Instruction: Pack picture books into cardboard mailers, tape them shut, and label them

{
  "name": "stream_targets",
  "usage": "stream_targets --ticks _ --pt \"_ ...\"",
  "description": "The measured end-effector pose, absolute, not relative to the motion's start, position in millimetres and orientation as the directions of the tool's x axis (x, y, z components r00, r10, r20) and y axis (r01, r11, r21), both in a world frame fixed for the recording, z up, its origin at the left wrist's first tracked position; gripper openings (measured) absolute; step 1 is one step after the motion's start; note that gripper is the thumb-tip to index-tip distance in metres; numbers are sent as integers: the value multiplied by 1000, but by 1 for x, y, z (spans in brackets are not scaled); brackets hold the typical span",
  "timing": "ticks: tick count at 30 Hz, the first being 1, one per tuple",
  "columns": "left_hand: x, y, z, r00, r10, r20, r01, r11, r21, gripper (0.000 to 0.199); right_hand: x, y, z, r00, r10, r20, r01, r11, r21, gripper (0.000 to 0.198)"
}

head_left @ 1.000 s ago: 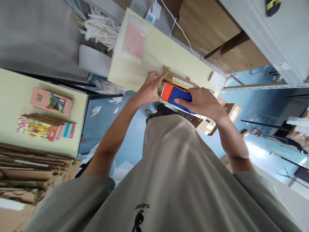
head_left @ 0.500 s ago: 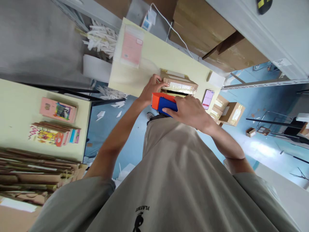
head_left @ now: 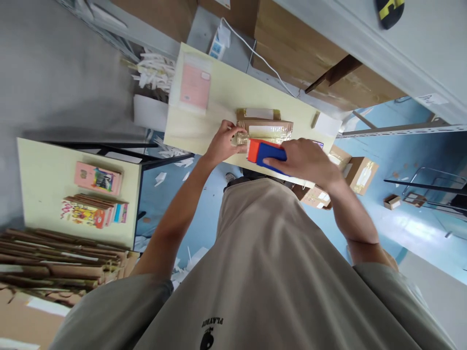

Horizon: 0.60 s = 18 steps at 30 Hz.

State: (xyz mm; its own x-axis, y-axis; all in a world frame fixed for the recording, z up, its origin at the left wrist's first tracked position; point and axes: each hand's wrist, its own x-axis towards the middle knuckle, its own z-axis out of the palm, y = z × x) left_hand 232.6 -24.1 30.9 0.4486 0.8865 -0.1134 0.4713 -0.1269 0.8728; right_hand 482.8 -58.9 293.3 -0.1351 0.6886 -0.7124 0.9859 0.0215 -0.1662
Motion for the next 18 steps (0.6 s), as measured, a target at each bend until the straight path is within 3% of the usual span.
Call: stream_targets --ticks 4,11,15,18 --pt "234 -23 34 465 866 -183 514 -96 852 68 542 -28 263 -100 619 -779 986 -44 -162 63" --pt "241 -26 35 395 881 -262 522 20 853 68 573 7 208 -123 601 -790 970 -96 -224 64" --pt "257 -36 41 291 916 -276 524 89 847 55 574 14 188 -132 632 -764 973 -64 -222 60" --pt "278 -46 46 108 951 -289 505 198 840 39 573 16 180 -117 632 -766 979 -58 -197 61"
